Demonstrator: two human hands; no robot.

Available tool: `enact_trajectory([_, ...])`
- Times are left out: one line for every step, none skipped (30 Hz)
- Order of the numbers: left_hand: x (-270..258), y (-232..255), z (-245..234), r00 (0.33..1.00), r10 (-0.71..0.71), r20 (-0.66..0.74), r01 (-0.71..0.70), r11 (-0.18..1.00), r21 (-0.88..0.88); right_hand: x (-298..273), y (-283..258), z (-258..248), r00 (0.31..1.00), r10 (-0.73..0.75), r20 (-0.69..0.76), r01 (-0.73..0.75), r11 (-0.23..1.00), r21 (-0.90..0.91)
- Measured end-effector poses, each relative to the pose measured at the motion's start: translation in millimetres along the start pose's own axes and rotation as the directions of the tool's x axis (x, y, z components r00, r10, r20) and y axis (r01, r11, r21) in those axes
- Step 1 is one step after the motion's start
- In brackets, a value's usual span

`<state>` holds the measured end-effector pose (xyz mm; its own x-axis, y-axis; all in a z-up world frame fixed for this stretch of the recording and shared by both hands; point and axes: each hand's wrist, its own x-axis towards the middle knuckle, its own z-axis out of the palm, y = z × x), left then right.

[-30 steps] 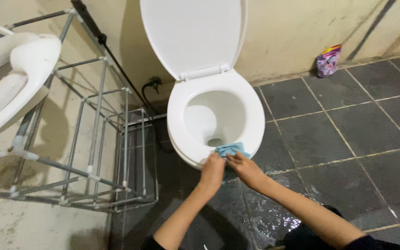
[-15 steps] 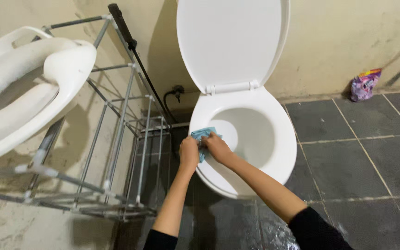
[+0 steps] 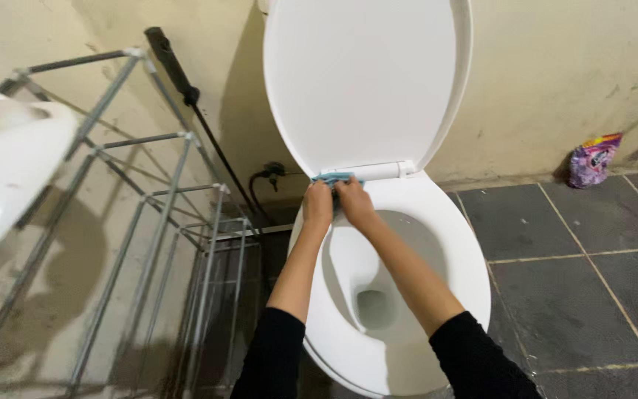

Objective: The person cleans a toilet by first scrubbing the bowl with a brush and then wiping the rim and base using a cloth.

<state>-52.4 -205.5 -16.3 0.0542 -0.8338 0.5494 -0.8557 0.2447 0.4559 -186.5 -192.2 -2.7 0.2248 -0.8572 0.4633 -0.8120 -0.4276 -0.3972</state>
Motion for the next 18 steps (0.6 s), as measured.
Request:
enact_trajectory([3,12,15,0.998,0.065,-0.021,-0.066,0.998,-0.019,-4,17,-8,1.000,0.012,-0.010,-0.012,1.000,-0.026])
enact_trajectory([7,27,30,0.996,0.079,0.041,-0.079,0.997,-0.002,-8,35,-17,1.000,0.023,-0.019,-0.024,0.998,-0.052])
enact_trajectory([8,45,44,0.991,0.089,0.104,-0.091,0.996,0.012,-13,54,-30,0.998,0.053,-0.022,-0.054,0.996,-0.068])
enact_trajectory([7,66,60,0.992,0.102,0.074,-0.095,0.991,-0.092,-18,73,-44,0.996,0.083,-0.025,-0.085,0.993,-0.084])
enact_trajectory([4,87,75,0.993,0.107,0.041,-0.097,0.976,-0.194,-26,91,-57,0.994,0.110,-0.025,-0.112,0.989,-0.099])
enact_trajectory([4,110,88,0.989,0.141,0.034,-0.133,0.975,-0.177,-35,111,-72,0.993,0.095,-0.076,-0.104,0.987,-0.121])
enact_trajectory([7,131,99,0.984,0.176,0.021,-0.171,0.972,-0.159,-43,126,-89,0.989,0.073,-0.129,-0.091,0.985,-0.144])
enact_trajectory([6,152,109,0.986,0.148,0.074,-0.133,0.975,-0.177,-54,135,-104,0.983,0.114,-0.144,-0.135,0.981,-0.142])
enact_trajectory([7,169,115,0.985,0.120,0.123,-0.096,0.977,-0.188,-61,139,-117,0.975,0.151,-0.161,-0.174,0.975,-0.135])
enact_trajectory([7,183,119,0.986,0.117,0.119,-0.088,0.969,-0.229,-66,144,-131,0.973,0.181,-0.145,-0.201,0.970,-0.136])
enact_trajectory([6,191,119,0.986,0.116,0.118,-0.081,0.961,-0.263,-69,145,-138,0.968,0.213,-0.130,-0.229,0.965,-0.129])
enact_trajectory([5,196,118,0.987,0.114,0.116,-0.075,0.952,-0.297,-71,145,-142,0.963,0.244,-0.114,-0.257,0.958,-0.124])
enact_trajectory([5,196,113,0.983,0.107,0.151,-0.064,0.961,-0.269,-70,141,-139,0.962,0.229,-0.150,-0.249,0.960,-0.130])
enact_trajectory([3,196,108,0.978,0.099,0.185,-0.053,0.969,-0.240,-68,138,-133,0.959,0.214,-0.185,-0.241,0.961,-0.137])
enact_trajectory([3,194,102,0.972,0.093,0.217,-0.046,0.976,-0.211,-65,135,-126,0.954,0.200,-0.222,-0.235,0.962,-0.143])
enact_trajectory([2,187,95,0.979,0.098,0.179,-0.062,0.978,-0.198,-61,132,-117,0.963,0.168,-0.213,-0.204,0.965,-0.165])
enact_trajectory([0,182,91,0.985,0.104,0.141,-0.076,0.979,-0.191,-56,129,-108,0.970,0.135,-0.201,-0.174,0.966,-0.193])
enact_trajectory([-1,175,86,0.989,0.110,0.102,-0.090,0.979,-0.184,-53,125,-101,0.977,0.103,-0.188,-0.144,0.965,-0.220])
